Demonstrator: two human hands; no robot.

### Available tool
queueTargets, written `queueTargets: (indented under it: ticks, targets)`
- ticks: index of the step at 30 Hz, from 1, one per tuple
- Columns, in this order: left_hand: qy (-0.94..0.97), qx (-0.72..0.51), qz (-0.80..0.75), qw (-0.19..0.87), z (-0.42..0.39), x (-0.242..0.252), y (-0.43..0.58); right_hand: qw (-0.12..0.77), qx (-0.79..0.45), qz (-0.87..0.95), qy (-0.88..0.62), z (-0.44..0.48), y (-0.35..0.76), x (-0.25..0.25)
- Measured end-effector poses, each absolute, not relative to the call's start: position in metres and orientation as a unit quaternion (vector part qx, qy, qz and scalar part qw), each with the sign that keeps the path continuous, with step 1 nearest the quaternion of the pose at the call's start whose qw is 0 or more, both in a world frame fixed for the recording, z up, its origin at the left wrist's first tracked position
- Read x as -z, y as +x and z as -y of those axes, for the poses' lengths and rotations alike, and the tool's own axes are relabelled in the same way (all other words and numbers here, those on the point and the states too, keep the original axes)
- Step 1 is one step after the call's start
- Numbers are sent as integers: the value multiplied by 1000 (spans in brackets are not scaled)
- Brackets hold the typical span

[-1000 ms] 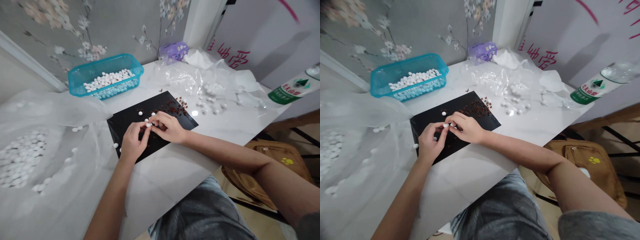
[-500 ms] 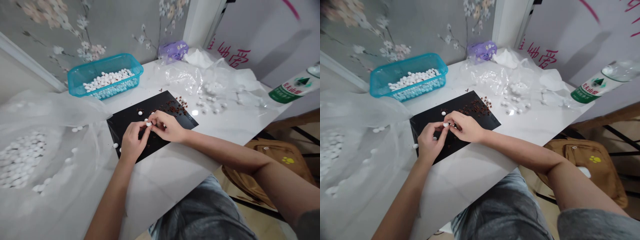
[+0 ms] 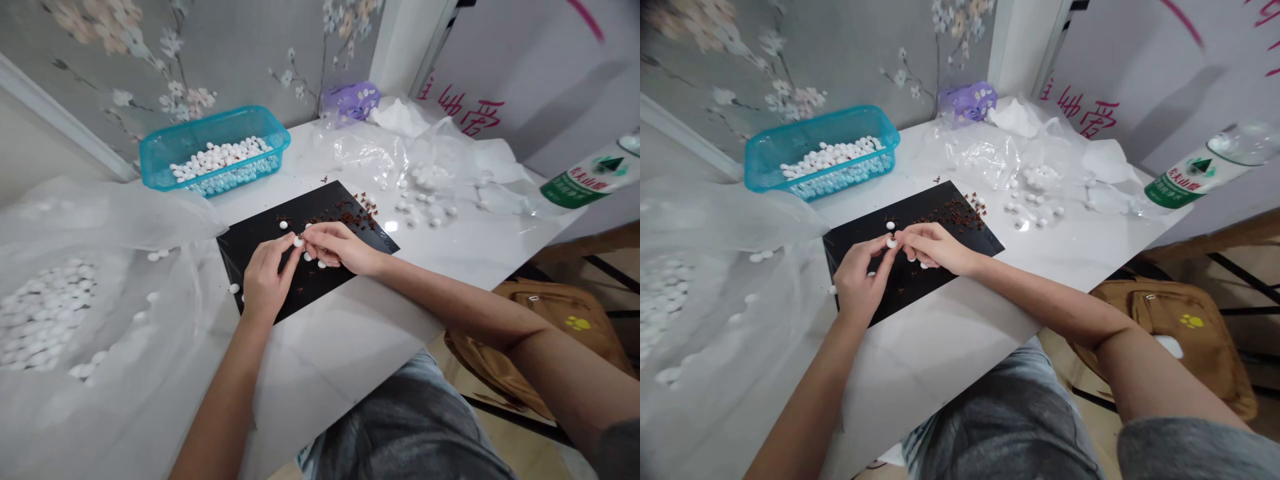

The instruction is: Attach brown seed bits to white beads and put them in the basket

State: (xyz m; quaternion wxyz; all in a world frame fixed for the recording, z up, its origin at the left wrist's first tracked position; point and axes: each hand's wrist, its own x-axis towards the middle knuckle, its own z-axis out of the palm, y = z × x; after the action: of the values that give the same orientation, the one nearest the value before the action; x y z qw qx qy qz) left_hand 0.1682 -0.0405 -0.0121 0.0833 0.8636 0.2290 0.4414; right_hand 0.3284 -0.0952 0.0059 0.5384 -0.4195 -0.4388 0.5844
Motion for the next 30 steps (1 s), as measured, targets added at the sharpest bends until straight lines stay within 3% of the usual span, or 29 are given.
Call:
queueTargets:
  ticks: [17, 30]
  targets:
    - [914, -381, -121, -67, 42, 5, 167, 507, -589, 445, -445, 96, 331, -8]
    - [883, -428, -190, 40, 40, 9, 167, 487, -458, 536, -516, 99, 327, -15]
